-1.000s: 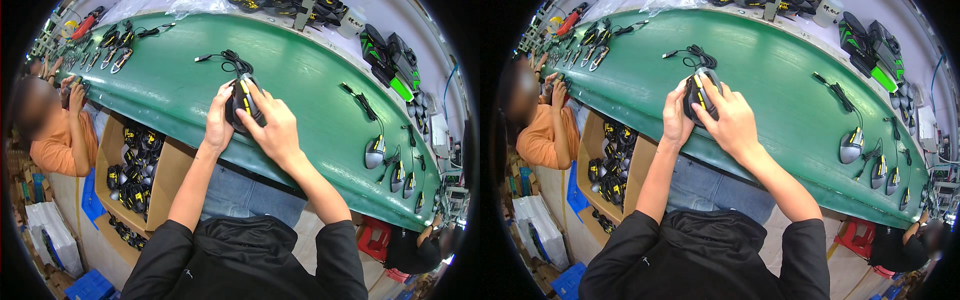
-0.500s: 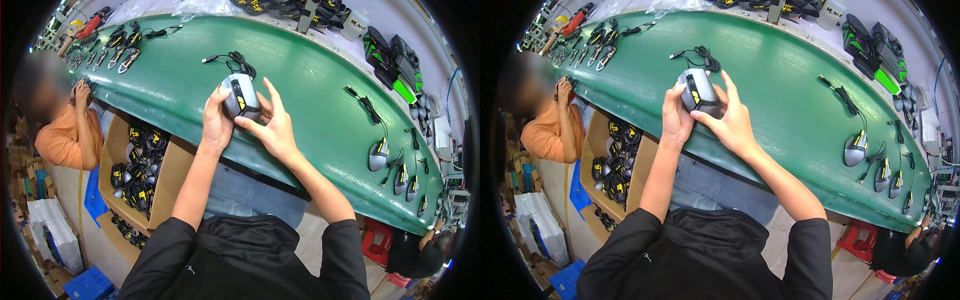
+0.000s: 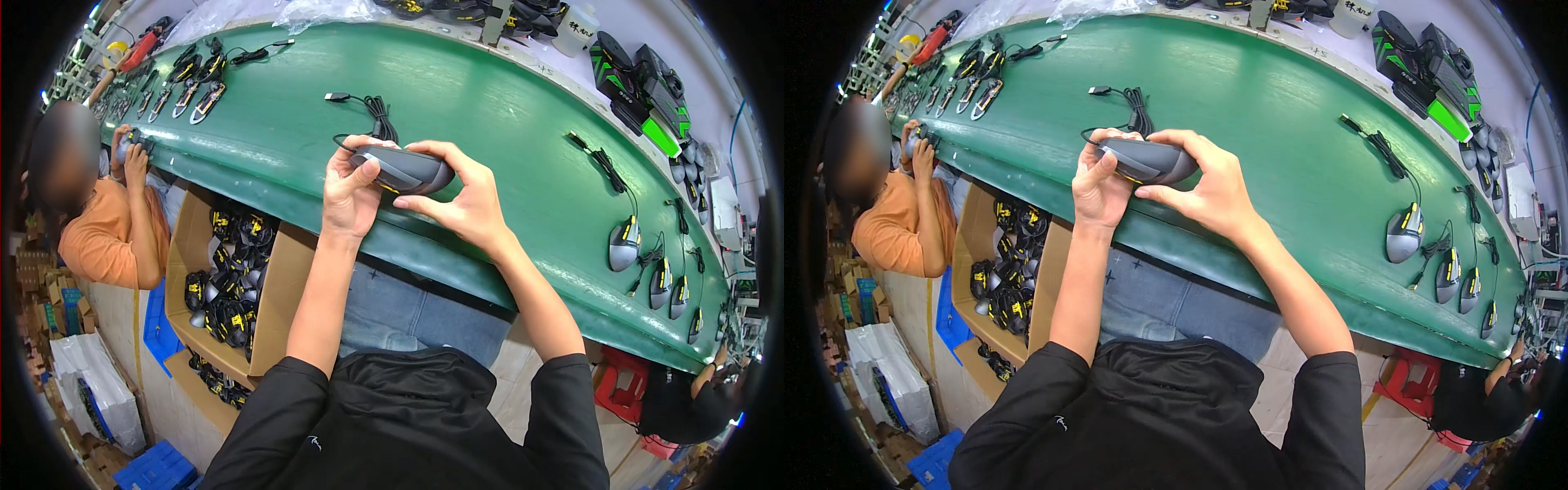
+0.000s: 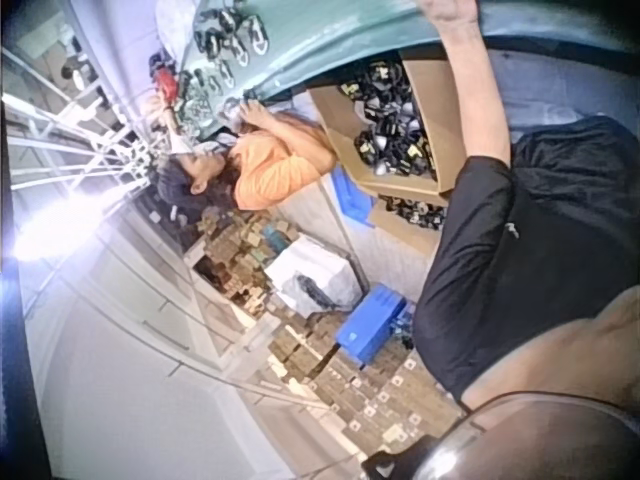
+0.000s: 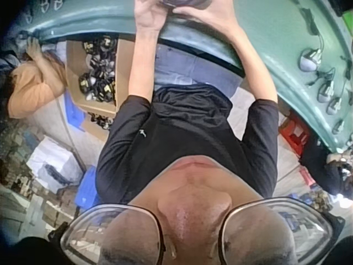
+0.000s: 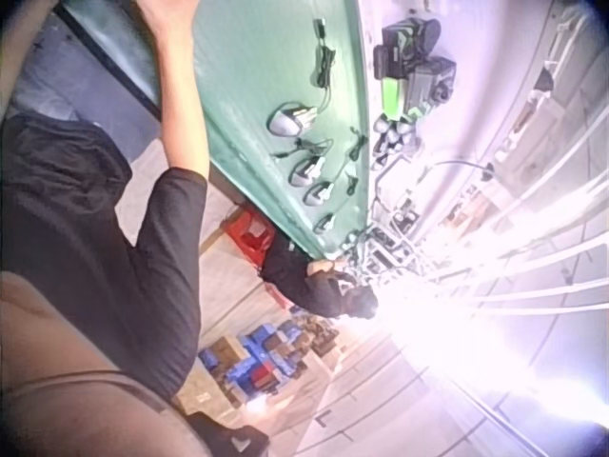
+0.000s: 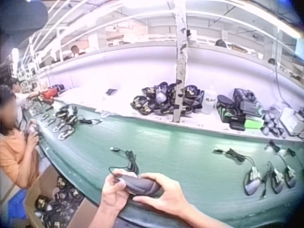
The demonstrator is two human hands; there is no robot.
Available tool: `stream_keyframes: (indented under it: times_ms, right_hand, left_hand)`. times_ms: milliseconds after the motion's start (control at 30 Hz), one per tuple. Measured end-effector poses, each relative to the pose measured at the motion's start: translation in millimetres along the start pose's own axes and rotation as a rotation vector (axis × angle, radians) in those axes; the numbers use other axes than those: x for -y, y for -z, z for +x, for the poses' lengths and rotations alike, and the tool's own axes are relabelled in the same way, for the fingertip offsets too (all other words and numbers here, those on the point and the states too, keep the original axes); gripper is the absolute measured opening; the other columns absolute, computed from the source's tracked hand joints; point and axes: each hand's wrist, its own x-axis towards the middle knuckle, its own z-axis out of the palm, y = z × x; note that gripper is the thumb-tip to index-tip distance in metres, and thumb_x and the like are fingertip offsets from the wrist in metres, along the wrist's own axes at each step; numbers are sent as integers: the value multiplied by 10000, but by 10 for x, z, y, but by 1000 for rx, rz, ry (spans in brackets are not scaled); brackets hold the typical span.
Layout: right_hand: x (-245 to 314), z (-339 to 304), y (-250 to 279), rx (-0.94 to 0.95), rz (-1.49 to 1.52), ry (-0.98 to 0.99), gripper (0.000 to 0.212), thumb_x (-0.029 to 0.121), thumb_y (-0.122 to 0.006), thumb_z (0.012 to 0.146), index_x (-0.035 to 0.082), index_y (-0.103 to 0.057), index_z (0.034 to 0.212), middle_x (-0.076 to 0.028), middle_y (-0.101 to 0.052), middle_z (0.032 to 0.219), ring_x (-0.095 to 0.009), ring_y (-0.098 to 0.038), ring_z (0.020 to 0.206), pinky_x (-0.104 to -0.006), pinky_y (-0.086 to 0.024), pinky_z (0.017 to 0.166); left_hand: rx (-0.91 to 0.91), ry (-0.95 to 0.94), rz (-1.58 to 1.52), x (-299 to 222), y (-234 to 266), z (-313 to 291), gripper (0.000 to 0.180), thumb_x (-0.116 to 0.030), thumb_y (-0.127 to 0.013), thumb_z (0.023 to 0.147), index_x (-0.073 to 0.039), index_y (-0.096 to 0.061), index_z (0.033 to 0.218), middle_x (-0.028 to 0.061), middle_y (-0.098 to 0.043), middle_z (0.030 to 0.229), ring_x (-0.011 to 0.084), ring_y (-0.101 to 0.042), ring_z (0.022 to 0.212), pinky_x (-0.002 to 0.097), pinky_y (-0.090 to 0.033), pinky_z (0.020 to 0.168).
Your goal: Assemble internal and external components of computer mice on an assembly line.
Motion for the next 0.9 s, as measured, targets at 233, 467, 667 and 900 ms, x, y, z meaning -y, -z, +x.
stream_keyframes:
  times_ms: [233, 467, 667, 900]
  right_hand:
    - [-45, -25, 83, -3, -60, 12, 459, 268, -867, 663, 35, -692, 1018, -110, -715, 946, -229, -688, 822, -315, -528, 743]
    - [-74, -32, 145, 53, -118, 147, 465, 257, -858, 674, 29, -674, 1035, -122, -704, 965, -262, -674, 823, -333, -529, 723]
    - [-16, 57, 149, 66, -143, 179, 504, 260, -860, 676, 21, -655, 1070, -133, -691, 1001, -275, -673, 861, -337, -529, 750]
    - [-190, -14, 328, 4, 192, -407, 442, 176, -802, 766, 12, -615, 1131, -114, -707, 962, -142, -654, 830, -279, -504, 754]
  left_hand:
    - [-20, 82, 110, -85, -141, -20, 295, -62, -758, 789, -30, -630, 1053, 122, -641, 1043, 221, -609, 1000, 361, -492, 919]
    - [116, -31, 87, 50, -22, -15, 286, -54, -789, 738, -10, -661, 991, 116, -632, 1009, 234, -609, 997, 366, -486, 924]
    - [10, 23, 102, -26, -95, -24, 233, -64, -755, 793, -15, -666, 1003, 101, -653, 1000, 194, -624, 948, 332, -494, 888]
    - [-208, 178, 236, 153, -217, 26, 368, -245, -560, 966, -31, -564, 1265, 85, -607, 1163, 156, -609, 1023, 319, -516, 862]
